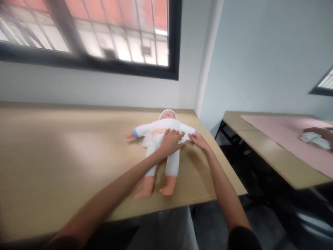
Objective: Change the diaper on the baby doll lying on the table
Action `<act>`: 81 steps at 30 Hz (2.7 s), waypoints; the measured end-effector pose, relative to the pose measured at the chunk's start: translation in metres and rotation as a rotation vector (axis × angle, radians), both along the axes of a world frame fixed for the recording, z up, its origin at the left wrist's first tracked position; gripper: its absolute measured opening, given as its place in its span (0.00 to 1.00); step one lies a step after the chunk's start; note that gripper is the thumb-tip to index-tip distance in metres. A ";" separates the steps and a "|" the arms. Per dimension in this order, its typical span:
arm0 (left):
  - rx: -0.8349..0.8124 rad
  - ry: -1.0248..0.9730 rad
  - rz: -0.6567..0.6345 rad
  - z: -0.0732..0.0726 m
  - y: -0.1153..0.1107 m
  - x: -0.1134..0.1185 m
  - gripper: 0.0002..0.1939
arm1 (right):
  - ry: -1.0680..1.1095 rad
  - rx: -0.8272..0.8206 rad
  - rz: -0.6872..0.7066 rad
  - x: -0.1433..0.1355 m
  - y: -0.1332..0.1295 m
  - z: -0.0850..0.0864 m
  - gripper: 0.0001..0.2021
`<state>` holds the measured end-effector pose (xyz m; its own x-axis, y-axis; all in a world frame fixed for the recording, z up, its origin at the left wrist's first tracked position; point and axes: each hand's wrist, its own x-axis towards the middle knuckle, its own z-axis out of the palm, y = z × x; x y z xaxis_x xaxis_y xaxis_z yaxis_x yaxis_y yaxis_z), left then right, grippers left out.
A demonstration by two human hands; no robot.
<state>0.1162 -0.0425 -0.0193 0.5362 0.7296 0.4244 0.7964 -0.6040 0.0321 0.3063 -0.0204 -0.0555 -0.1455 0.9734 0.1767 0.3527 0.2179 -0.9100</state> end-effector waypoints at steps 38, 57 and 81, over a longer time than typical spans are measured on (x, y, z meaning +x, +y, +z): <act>-0.085 -0.056 -0.034 0.005 0.016 0.018 0.11 | 0.246 -0.015 0.052 0.001 -0.017 0.014 0.22; 0.149 0.142 -0.101 -0.005 -0.004 0.010 0.22 | 0.331 0.071 -0.107 0.000 -0.013 0.009 0.27; 0.214 0.152 0.023 -0.012 -0.020 0.021 0.25 | 0.188 0.115 0.014 -0.029 0.010 0.046 0.25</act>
